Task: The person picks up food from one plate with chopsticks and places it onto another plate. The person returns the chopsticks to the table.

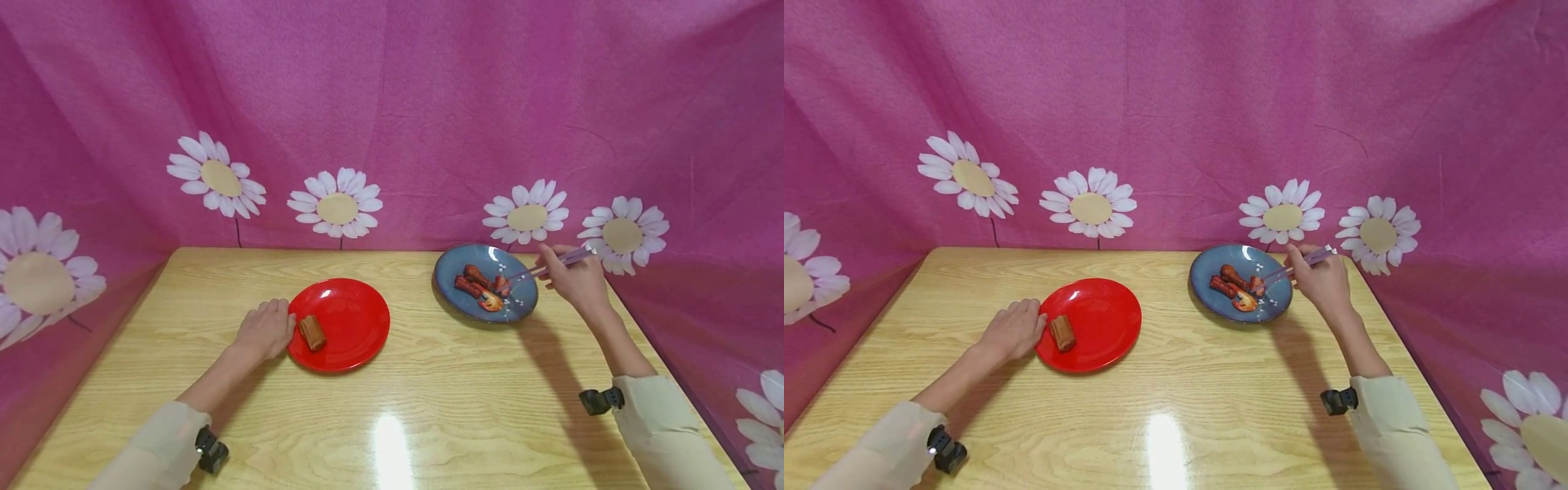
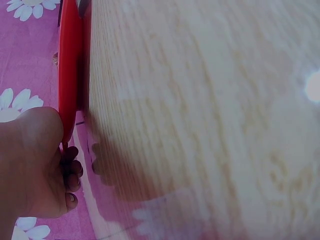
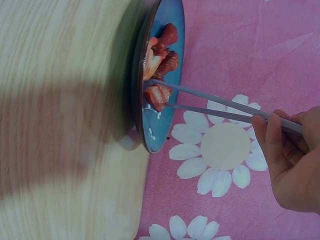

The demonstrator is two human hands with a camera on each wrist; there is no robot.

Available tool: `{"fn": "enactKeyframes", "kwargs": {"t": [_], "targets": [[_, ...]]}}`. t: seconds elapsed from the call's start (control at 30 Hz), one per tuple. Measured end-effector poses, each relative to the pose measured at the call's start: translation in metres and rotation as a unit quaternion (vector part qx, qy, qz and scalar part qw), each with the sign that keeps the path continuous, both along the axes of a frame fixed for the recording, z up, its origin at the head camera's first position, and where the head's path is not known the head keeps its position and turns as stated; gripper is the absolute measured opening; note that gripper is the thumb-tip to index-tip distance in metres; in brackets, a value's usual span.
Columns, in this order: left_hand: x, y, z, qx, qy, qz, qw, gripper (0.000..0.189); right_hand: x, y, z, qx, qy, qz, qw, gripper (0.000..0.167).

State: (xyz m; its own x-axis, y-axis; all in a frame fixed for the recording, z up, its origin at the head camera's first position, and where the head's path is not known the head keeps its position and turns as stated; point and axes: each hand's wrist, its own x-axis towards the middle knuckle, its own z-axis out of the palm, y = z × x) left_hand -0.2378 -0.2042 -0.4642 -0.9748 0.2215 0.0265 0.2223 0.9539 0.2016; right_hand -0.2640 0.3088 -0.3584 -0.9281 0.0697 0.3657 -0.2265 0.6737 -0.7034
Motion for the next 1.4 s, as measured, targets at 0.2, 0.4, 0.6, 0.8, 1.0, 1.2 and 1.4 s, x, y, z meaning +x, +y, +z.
{"fn": "enactKeyframes", "kwargs": {"t": [0.2,0.4,0.6,0.8,1.0,1.2,1.4], "targets": [[0.0006,0.0001,0.0003,-0.002,0.004,-0.002,1.0,0.02,0.0014,0.0017,-0.0035,0.005,-0.004,0.004,1.0,0.044],[-0.0001,-0.0001,0.0008,-0.003,-0.002,-0.001,1.0,0.02,0.0011,0.0032,-0.0056,0.005,0.002,0.007,1.0,0.044],[-0.0003,0.0001,0.0012,-0.001,-0.005,0.002,1.0,0.021,-0.0008,0.0049,-0.0075,0.008,-0.003,0.003,1.0,0.043],[-0.0003,-0.0003,0.0011,-0.002,-0.006,0.002,1.0,0.021,-0.0011,0.0059,-0.008,0.005,-0.005,0.008,0.9999,0.044],[-0.0003,0.0,0.0006,0.0,-0.008,0.002,1.0,0.021,-0.001,0.0067,-0.0096,0.002,-0.002,0.01,1.0,0.045],[-0.0011,0.0,-0.0008,0.001,-0.004,0.003,1.0,0.02,-0.0004,0.0065,-0.009,-0.005,-0.008,0.011,0.9999,0.045],[-0.0015,-0.001,-0.0016,0.003,-0.003,0.002,1.0,0.02,-0.0005,0.0048,-0.0056,-0.009,-0.009,0.013,0.9998,0.045]]}}
